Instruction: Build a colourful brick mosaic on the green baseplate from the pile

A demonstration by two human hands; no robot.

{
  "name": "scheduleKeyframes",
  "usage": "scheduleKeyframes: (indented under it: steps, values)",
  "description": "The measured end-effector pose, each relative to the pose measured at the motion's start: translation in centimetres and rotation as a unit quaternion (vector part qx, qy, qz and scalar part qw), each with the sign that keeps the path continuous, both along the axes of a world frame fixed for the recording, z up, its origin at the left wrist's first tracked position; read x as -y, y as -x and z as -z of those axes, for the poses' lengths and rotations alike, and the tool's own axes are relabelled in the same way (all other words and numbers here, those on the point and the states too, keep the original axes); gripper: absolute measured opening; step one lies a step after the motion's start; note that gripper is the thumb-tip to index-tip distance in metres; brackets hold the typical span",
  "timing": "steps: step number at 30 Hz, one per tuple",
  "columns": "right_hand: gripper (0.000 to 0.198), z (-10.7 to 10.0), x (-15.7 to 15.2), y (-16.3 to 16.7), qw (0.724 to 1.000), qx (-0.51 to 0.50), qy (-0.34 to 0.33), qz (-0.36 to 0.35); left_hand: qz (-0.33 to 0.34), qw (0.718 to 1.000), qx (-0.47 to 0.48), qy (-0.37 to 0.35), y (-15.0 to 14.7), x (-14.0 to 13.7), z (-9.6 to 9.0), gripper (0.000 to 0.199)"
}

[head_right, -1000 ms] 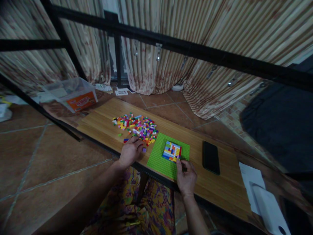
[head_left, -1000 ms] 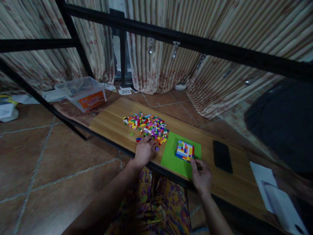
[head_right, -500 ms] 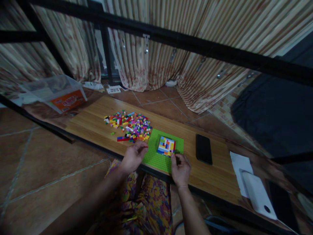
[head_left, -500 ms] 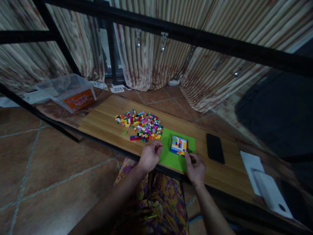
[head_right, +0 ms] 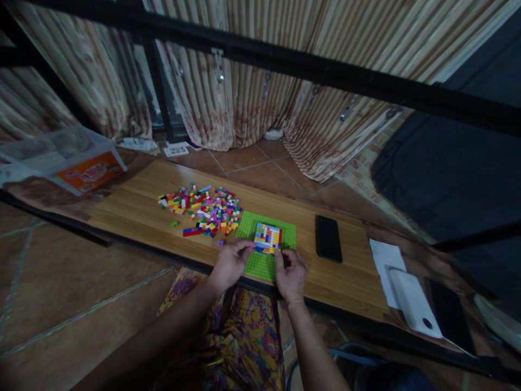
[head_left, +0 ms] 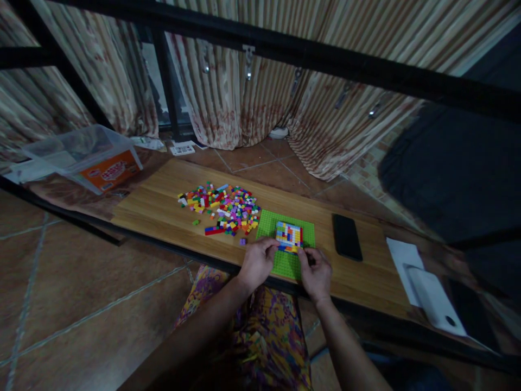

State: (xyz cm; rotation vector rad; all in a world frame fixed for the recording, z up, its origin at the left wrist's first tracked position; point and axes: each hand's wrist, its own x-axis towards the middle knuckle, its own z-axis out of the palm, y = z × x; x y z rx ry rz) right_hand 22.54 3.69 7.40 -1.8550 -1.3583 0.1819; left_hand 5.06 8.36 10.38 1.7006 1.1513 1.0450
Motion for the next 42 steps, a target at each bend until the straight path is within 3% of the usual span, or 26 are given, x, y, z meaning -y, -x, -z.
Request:
scheduleKeyframes:
  steps: [14, 29, 42]
  values:
    - [0.038, 0.0, -0.1, 0.1, 1.000, 0.005, -0.009, 0.003, 0.071, 0.971, -0.203, -0.108, -1.1, 0.1, 0.5, 0.024]
    - [0.037, -0.2, 0.0, 0.2, 1.000, 0.003, -0.006, 0.000, 0.018, 0.960, -0.255, -0.113, -2.1, 0.4, 0.8, 0.020]
    - [0.034, 0.0, 0.0, 0.1, 1.000, 0.015, -0.020, -0.005, 0.041, 0.934, -0.316, -0.163, -1.8, 0.5, 1.2, 0.020]
